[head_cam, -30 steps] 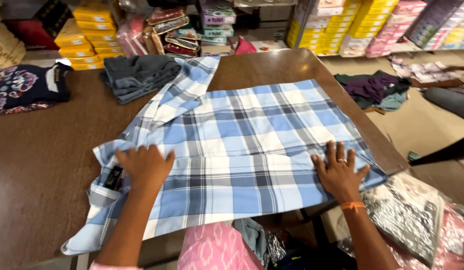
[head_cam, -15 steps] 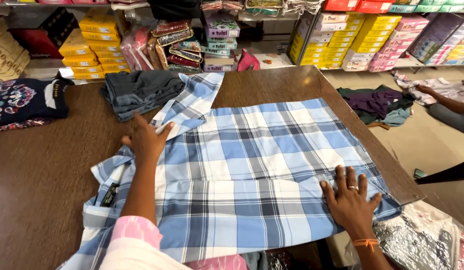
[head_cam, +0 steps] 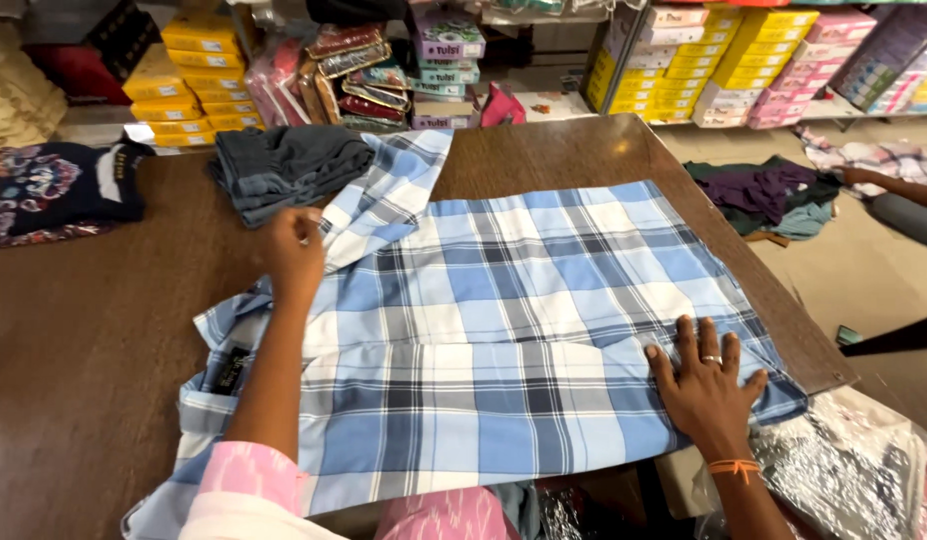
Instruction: The person places a plaid shirt on a table and smooths it flat with both hands. They fold the sleeves and sides inward, fold the shirt into a compact rectangle, then wrap the folded shirt in a clear plastic bag and press the bag around it.
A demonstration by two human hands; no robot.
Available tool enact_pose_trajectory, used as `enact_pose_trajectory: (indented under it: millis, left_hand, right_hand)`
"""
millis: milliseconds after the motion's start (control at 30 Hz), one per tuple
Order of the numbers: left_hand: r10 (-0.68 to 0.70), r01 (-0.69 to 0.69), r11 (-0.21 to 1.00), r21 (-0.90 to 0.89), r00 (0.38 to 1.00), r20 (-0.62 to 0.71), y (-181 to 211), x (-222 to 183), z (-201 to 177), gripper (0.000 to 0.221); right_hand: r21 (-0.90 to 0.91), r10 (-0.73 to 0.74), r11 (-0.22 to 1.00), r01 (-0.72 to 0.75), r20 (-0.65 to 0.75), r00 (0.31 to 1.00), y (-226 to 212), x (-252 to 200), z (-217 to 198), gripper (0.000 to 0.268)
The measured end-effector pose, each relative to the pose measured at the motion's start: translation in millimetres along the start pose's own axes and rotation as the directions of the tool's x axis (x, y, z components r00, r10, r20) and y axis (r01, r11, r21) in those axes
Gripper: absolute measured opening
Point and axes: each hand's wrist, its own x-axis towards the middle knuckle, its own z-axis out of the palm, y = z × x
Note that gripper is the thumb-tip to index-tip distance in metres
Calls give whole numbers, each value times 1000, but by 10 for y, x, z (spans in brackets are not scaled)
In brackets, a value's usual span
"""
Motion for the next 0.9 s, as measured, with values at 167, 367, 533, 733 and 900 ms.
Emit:
enact_pose_trajectory:
  millis: [167,367,533,733,900]
  left_hand:
    - [7,-5,911,412,1000,-2,144,-216,325,96]
    - [-279,241,823,514,960,-3,355,-163,503,77]
    - [-158,204,911,358,975,-154,466,-103,241,22]
    - [180,-135,980,143,910,-374,329,-24,-445,22]
    - [-336,239,913,-330,900,-276,-343,-203,-452,43]
  right_hand:
    - [-15,4,1000,-5,-23,1000,43,-32,60,82]
    - [-23,29,999,-29,-27,999,1,9,8,83]
    - [-12,11,1000,-11,-32,999,5,-15,-6,81]
    - [2,2,1000,-2,-41,999,23,-8,14,82]
    - [7,13,1000,-13,-26,1000,14,0,-6,83]
